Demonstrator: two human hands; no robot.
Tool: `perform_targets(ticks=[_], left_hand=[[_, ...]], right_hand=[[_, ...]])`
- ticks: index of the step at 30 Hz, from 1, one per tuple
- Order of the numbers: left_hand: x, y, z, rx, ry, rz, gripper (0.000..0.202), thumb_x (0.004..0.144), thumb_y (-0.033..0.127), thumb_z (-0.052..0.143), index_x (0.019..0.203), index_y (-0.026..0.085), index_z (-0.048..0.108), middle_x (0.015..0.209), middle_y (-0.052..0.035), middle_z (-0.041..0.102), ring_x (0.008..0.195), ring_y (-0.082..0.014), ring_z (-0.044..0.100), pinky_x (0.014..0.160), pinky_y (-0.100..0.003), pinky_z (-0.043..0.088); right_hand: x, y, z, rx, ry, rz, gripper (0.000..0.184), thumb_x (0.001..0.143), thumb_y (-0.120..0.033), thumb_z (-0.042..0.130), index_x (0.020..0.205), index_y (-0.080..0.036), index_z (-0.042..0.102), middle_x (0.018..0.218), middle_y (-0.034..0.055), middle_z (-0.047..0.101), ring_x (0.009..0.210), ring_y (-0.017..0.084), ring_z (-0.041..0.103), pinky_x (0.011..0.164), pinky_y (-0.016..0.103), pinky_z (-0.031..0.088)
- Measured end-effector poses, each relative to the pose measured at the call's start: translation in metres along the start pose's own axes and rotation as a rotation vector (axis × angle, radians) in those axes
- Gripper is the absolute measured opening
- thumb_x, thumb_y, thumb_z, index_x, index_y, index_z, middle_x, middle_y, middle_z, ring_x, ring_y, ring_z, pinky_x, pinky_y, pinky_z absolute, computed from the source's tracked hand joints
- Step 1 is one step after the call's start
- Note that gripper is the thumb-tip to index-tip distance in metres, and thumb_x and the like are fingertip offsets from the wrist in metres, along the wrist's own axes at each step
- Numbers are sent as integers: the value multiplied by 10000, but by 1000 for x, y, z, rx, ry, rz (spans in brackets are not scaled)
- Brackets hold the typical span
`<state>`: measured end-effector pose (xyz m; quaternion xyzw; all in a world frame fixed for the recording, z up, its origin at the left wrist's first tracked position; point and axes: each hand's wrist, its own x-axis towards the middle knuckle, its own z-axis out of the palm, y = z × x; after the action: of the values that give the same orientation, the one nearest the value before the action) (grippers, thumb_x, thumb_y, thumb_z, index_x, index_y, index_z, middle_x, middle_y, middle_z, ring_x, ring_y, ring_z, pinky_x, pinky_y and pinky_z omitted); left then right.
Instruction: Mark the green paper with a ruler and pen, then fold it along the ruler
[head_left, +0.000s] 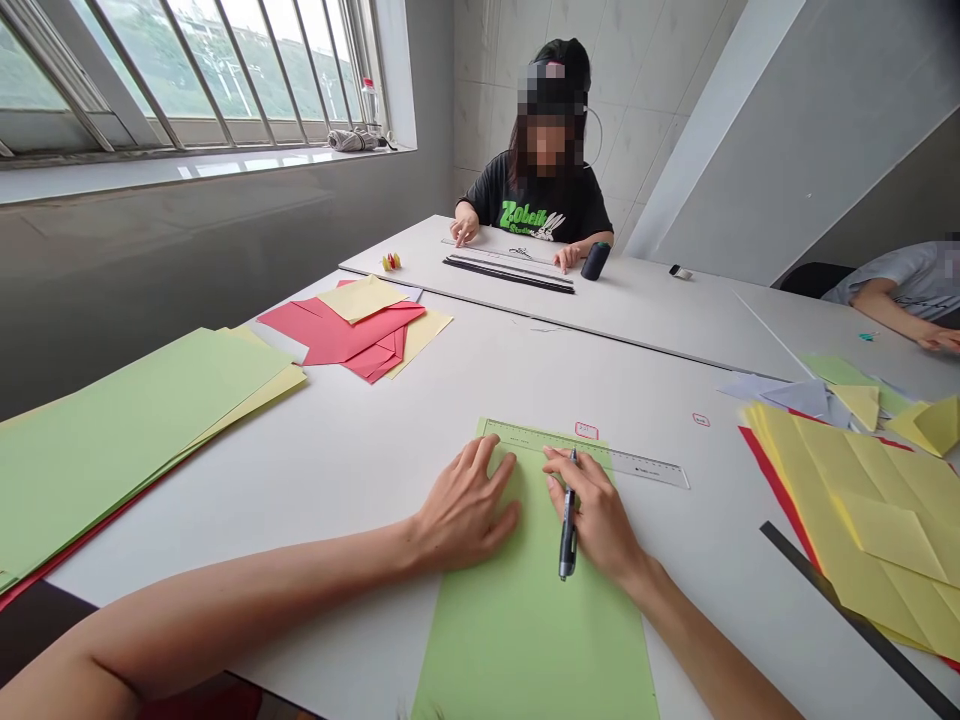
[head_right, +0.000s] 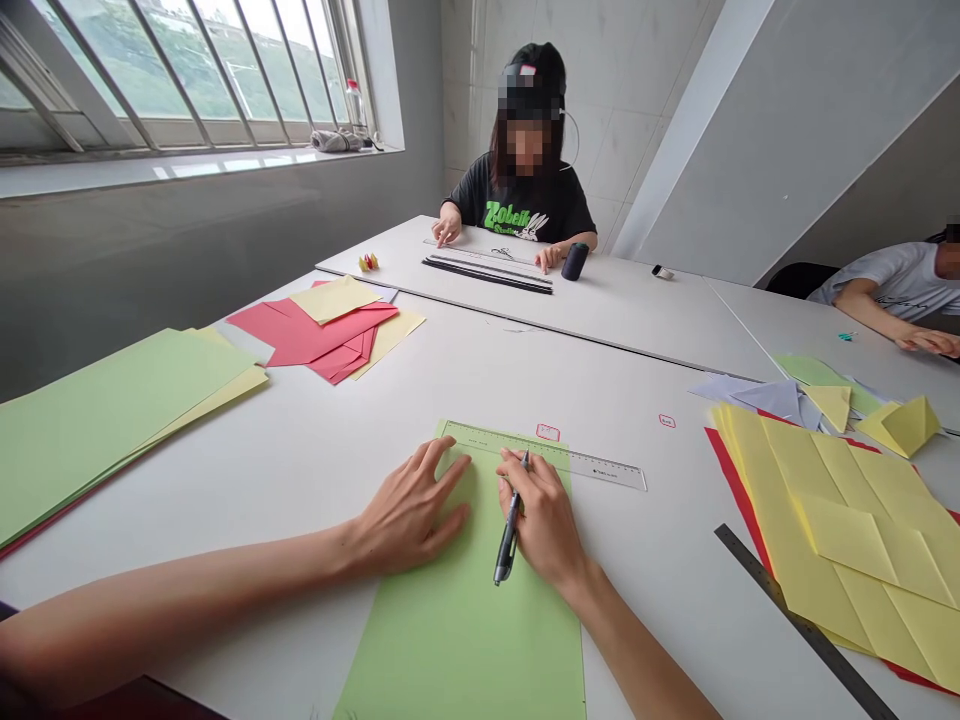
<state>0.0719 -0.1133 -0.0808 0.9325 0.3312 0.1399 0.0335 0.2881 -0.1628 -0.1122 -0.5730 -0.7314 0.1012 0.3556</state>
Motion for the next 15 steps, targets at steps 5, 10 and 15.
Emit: perform_targets(ticks=[5, 10, 15], left_hand=[[1, 0, 0, -6, -12, 31, 447, 941, 340, 477, 1324, 114, 518, 1267, -202, 500, 1210, -362, 466, 956, -504, 485], [1, 1, -1, 24, -3, 23, 461, 953, 356, 462, 1343, 116, 514, 1373, -211, 460, 1299, -374, 419, 1042, -525, 424], [1, 0, -1, 30, -4, 24, 480, 951, 374, 475, 1357, 122, 513, 1387, -209, 471, 1312, -374, 414, 1098, -562, 364]], right_hand=[[1, -6, 0, 5, -51, -39, 224, 988, -176, 474, 1155, -246, 606, 1322, 104, 628, 1293, 249, 541, 1015, 444, 524], [0, -6, -1, -5, -70, -57, 300, 990, -178, 477, 1270, -241, 565, 1357, 113, 607, 1361, 247, 483, 1057, 456, 505], [-2, -3, 1, -48, 1, -49, 229, 978, -177, 496, 1177, -239, 590, 1336, 122, 609, 1322, 266, 512, 1033, 484, 516]])
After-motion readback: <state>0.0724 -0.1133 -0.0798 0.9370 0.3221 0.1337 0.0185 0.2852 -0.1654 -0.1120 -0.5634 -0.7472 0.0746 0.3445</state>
